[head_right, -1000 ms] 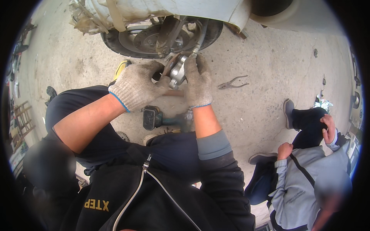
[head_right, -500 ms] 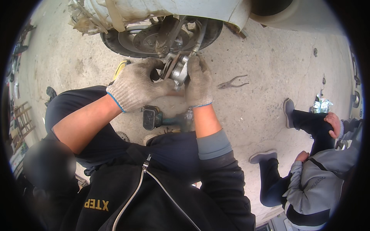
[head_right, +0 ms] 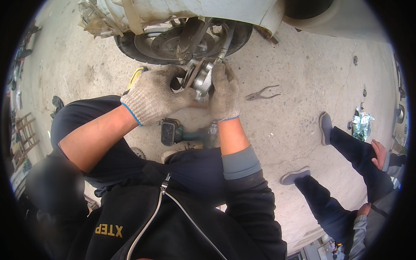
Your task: The person removes a brake caliper from a motorcycle wheel, then uses a hammer to tap and adjust the caliper assembly. They repeatedly reposition the caliper and strike it to loosen or align components.
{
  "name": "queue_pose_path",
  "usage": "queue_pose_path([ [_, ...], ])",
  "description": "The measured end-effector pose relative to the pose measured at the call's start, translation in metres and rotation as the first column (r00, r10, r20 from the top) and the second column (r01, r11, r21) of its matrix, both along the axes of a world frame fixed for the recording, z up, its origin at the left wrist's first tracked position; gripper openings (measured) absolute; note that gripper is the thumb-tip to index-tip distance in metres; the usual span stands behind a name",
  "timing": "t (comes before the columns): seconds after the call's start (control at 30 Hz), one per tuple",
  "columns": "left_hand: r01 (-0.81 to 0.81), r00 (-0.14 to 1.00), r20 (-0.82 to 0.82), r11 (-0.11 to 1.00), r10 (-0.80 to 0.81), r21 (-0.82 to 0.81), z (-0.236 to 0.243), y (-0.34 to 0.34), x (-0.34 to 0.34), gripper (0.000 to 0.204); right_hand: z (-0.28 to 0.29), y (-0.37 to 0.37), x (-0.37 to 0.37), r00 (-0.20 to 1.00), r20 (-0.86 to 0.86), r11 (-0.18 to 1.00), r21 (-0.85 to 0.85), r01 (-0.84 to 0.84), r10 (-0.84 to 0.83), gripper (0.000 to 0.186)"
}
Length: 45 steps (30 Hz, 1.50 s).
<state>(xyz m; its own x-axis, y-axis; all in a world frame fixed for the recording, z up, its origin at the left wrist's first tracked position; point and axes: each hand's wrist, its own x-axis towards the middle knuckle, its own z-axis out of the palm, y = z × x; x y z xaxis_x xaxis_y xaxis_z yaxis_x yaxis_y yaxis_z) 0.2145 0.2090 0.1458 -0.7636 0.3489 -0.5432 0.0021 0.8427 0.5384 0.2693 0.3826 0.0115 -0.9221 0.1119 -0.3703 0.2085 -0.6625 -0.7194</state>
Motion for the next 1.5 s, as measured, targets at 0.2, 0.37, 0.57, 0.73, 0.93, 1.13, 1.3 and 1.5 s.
queue_pose_path([
  [0.2, 0.001, 0.998, -0.062, 1.0, -0.001, 0.0, -0.01, -0.002, 0.002, 0.083, 0.006, -0.001, 0.0, 1.0, -0.002, 1.0, 0.028, -0.002, 0.002, 0.049],
  [0.37, 0.003, 0.998, -0.059, 1.0, -0.002, 0.013, -0.012, -0.003, 0.003, 0.083, 0.008, -0.001, -0.001, 1.0, 0.002, 1.0, 0.021, -0.004, 0.004, 0.048],
  [0.57, 0.012, 1.0, -0.022, 1.0, -0.012, -0.01, -0.007, -0.002, 0.0, 0.092, 0.006, 0.0, 0.0, 1.0, 0.013, 1.0, 0.028, 0.0, -0.001, 0.048],
  [0.73, 0.003, 1.0, 0.006, 1.0, -0.003, -0.005, -0.008, -0.002, 0.001, 0.094, 0.005, 0.001, 0.0, 1.0, 0.018, 0.998, 0.062, 0.001, -0.002, 0.05],
  [0.93, -0.015, 0.998, -0.054, 0.999, 0.017, 0.042, -0.016, -0.001, 0.003, 0.099, 0.006, 0.001, 0.0, 1.0, 0.02, 0.999, 0.048, -0.002, 0.001, 0.05],
  [1.13, -0.019, 0.998, -0.051, 0.999, 0.021, 0.032, -0.017, -0.003, 0.004, 0.095, 0.002, 0.001, 0.001, 1.0, 0.018, 0.999, 0.047, 0.018, -0.019, 0.048],
  [1.3, -0.031, 0.999, -0.012, 0.999, 0.031, 0.031, -0.017, -0.003, 0.003, 0.102, 0.001, 0.001, 0.001, 1.0, 0.022, 0.999, 0.035, 0.018, -0.019, 0.047],
  [1.5, -0.021, 0.998, -0.047, 0.989, 0.028, 0.149, -0.012, -0.004, 0.005, 0.098, 0.003, 0.001, 0.001, 0.999, 0.022, 0.999, 0.028, 0.022, -0.023, 0.046],
])
